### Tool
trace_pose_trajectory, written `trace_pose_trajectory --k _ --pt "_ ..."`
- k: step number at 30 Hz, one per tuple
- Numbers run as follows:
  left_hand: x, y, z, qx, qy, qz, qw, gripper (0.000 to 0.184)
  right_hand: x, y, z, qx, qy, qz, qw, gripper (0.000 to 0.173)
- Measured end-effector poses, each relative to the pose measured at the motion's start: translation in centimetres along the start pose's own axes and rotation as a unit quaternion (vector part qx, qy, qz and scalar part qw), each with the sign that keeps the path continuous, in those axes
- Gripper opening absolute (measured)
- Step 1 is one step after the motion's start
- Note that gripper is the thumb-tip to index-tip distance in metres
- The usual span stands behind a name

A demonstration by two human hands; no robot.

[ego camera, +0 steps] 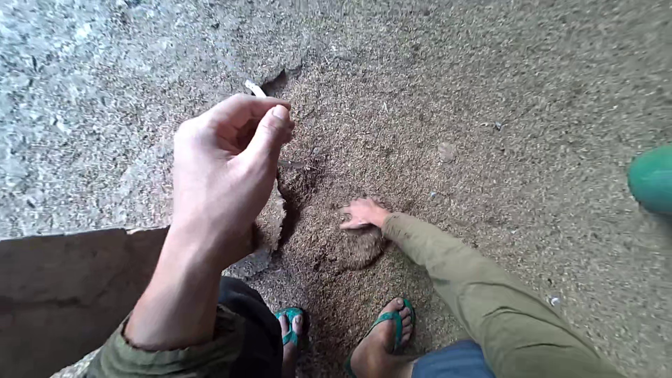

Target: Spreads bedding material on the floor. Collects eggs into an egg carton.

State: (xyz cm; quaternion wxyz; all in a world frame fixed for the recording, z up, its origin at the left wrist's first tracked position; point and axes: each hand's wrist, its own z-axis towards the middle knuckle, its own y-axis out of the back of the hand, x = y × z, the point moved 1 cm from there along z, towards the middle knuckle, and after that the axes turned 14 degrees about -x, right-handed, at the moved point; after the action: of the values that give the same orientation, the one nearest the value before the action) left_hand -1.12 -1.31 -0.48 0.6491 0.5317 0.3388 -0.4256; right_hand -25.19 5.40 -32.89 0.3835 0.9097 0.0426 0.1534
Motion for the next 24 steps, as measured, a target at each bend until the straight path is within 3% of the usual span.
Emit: trace_pose_trajectory --k 3,6,10,13,17,20,24 --pt "-0.5 0.1 -0.3 0.017 -0.005 0.002 1.0 0.024 -2.8 -1.1 -6.2 0.081 0.03 -0.065 0.994 0.072" --pt "-0.9 -0.1 -0.5 0.034 -0.013 -0.001 0.999 0.024 -2.7 0.3 -9.6 0.124 0.001 -0.09 0.988 0.064" --pt "-1.0 -0.9 -0.5 0.036 -0.033 -0.001 0.999 0.024 -1.0 2.7 -3.5 -0.084 -0.01 0.024 0.996 0.051" --pt "-0.8 -0.7 -0.7 0.034 -0.035 0.004 0.999 0.024 1.3 2.0 4.7 -0.155 -0.037 0.147 0.976 0.057" --pt "-1.4 0.7 -1.5 0.03 -0.017 0.011 0.999 0.024 7.6 -2.6 7.7 -0.179 -0.113 0.164 0.964 0.077" --pt "-1.3 1.4 -1.6 0.017 -0.029 0.01 0.999 0.024 11.0 -3.6 4.5 -0.133 -0.095 0.18 0.97 0.077" --pt "-0.9 1.5 -1.2 0.02 -0.026 -0.002 0.999 0.025 12.4 -2.8 0.7 -0.063 -0.035 0.173 0.982 0.073"
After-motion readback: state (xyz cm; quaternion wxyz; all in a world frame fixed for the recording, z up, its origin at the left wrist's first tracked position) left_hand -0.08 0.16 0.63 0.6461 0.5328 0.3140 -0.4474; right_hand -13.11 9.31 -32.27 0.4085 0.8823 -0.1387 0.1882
